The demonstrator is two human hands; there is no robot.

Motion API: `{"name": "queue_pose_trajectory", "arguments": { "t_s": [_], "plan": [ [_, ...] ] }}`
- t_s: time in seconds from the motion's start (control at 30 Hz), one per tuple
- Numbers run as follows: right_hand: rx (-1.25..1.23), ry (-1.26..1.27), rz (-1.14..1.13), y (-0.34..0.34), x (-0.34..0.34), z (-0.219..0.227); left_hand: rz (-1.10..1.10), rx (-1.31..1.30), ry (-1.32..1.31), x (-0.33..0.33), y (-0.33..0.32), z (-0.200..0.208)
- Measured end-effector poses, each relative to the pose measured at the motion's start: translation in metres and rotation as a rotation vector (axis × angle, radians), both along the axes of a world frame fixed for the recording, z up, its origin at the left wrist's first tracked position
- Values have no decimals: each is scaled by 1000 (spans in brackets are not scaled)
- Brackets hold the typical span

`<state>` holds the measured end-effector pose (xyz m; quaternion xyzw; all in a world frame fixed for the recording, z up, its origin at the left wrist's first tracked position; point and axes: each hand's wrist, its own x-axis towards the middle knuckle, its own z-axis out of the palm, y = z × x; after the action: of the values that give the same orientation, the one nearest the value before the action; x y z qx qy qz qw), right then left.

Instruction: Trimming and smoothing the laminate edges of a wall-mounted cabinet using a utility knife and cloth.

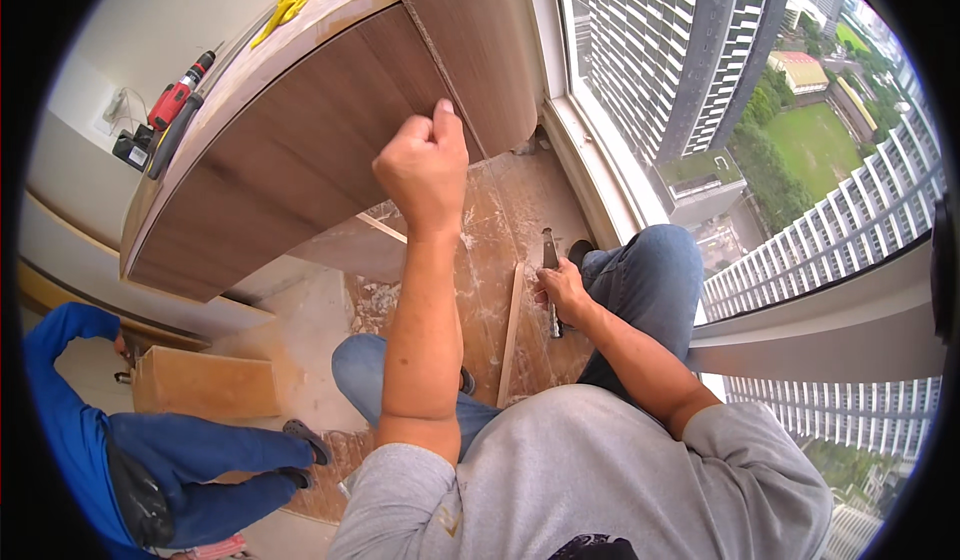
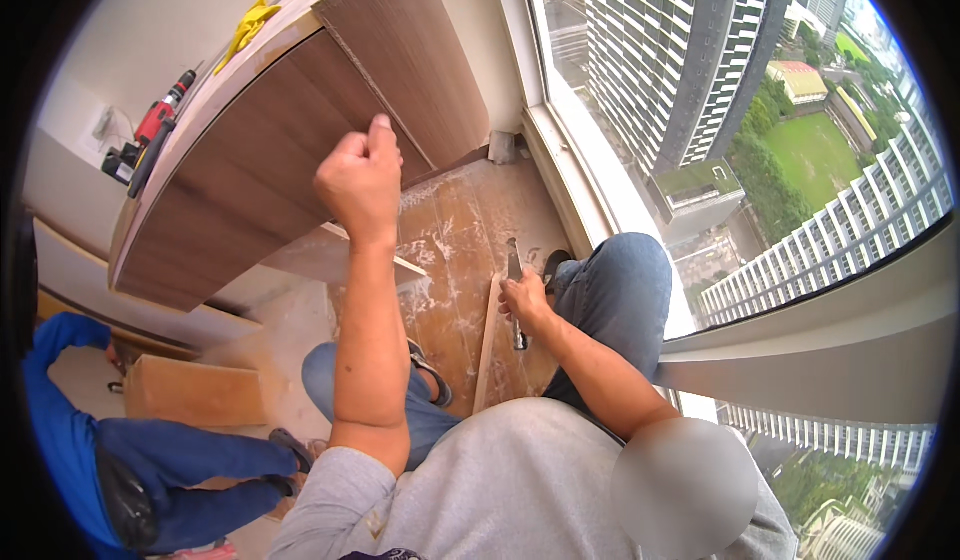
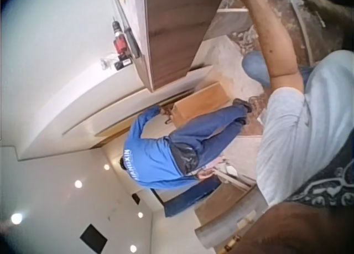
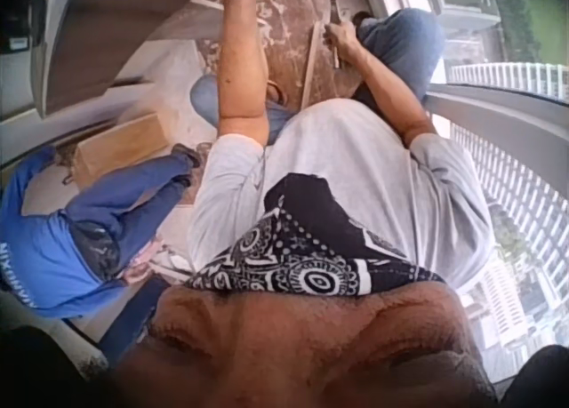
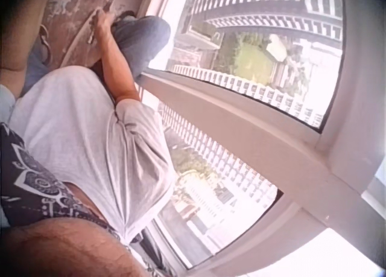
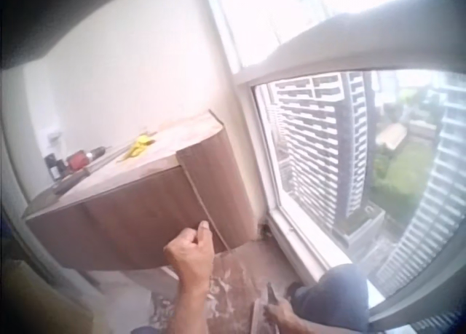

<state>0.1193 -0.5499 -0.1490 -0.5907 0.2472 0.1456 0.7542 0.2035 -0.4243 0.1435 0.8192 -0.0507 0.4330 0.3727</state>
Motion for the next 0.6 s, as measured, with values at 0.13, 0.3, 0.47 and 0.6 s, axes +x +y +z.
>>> {"name": "queue_pose_trajectory", "arguments": {
  "t_s": [0.13,0.3,0.47,0.6],
  "plan": [
    [27,-5,-38,1,3,-21,6,129,171,-16,12,-50],
    [-84,7,-16,0,8,-41,-127,-75,593,-40,33,-163],
    [-536,122,39,15,13,-59,-127,-83,686,-57,27,-214],
    [-536,382,312,40,8,-69,-79,-197,512,-75,33,-184]
  ]
}}
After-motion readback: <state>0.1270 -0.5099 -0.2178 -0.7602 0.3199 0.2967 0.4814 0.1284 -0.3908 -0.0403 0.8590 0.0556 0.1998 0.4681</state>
